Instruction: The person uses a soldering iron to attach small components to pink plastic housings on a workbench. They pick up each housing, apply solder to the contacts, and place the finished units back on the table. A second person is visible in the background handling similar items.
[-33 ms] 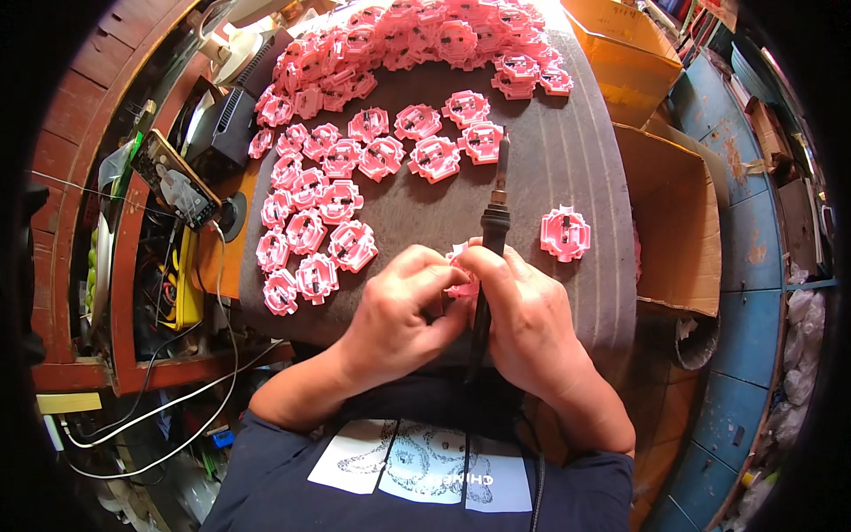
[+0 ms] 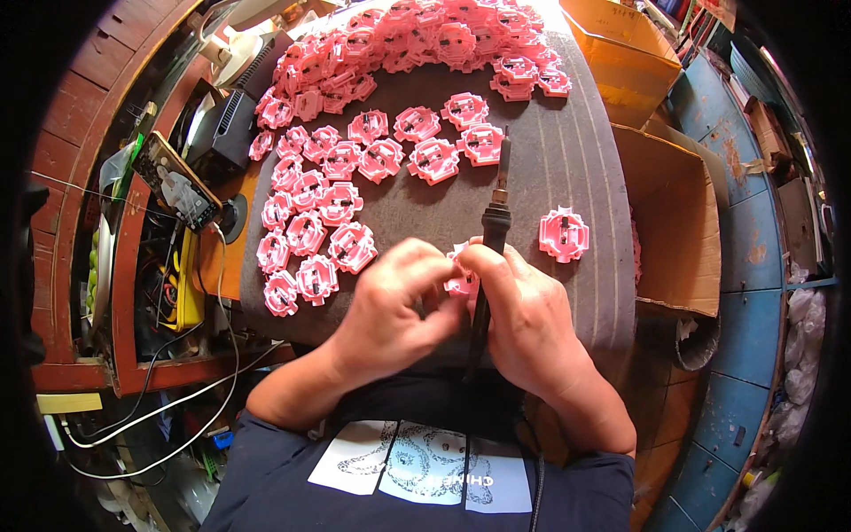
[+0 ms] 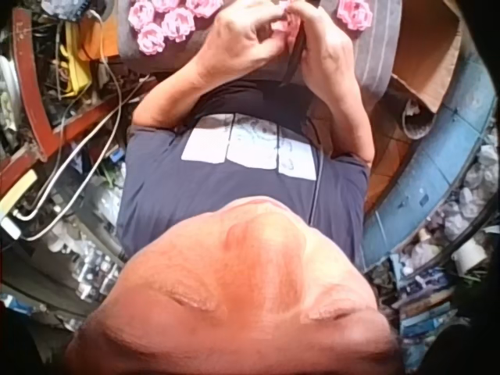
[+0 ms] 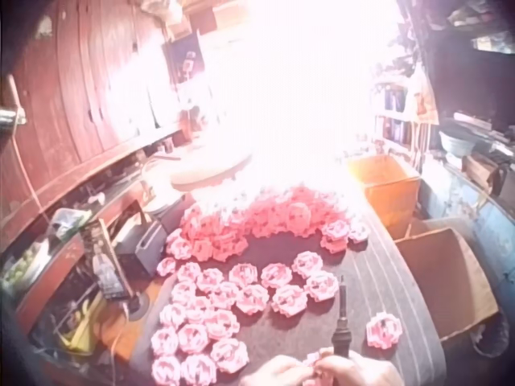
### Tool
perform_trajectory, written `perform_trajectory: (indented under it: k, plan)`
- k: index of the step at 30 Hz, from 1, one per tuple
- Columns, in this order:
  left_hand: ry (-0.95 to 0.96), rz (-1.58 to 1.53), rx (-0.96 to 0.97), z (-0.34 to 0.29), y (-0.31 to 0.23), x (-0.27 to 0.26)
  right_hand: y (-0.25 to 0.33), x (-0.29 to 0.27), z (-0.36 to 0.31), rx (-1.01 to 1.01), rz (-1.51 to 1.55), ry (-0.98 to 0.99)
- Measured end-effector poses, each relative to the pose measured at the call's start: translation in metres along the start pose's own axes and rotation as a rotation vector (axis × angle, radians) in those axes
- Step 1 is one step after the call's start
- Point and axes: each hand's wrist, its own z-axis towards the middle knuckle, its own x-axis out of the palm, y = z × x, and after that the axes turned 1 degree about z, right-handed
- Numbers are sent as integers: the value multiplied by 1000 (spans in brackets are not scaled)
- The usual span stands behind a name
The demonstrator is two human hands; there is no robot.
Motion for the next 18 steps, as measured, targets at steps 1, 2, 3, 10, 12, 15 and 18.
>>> perform_trajectory:
  k: [1, 2, 3, 10, 12, 15, 18]
  plan:
    - [33, -64, -64, 8, -2, -7, -1, -1, -1, 15, -38, -3]
    - [20, -1, -28, 17, 1, -12, -2, -3, -2, 28, -75, -6]
    - [-12, 127, 15, 27, 1, -17, -4, -4, -1, 34, -109, -6]
    - [61, 834, -35, 81, 37, 1, -23, -23, -1, 146, -273, -136]
    - [33, 853, 6, 78, 39, 4, -26, -22, -2, 95, -289, -198]
    - [34, 805, 98, 55, 26, 4, -22, -16, -7, 4, -194, -255]
    - [103, 526, 191, 26, 6, 0, -16, -9, -22, -36, -30, -243]
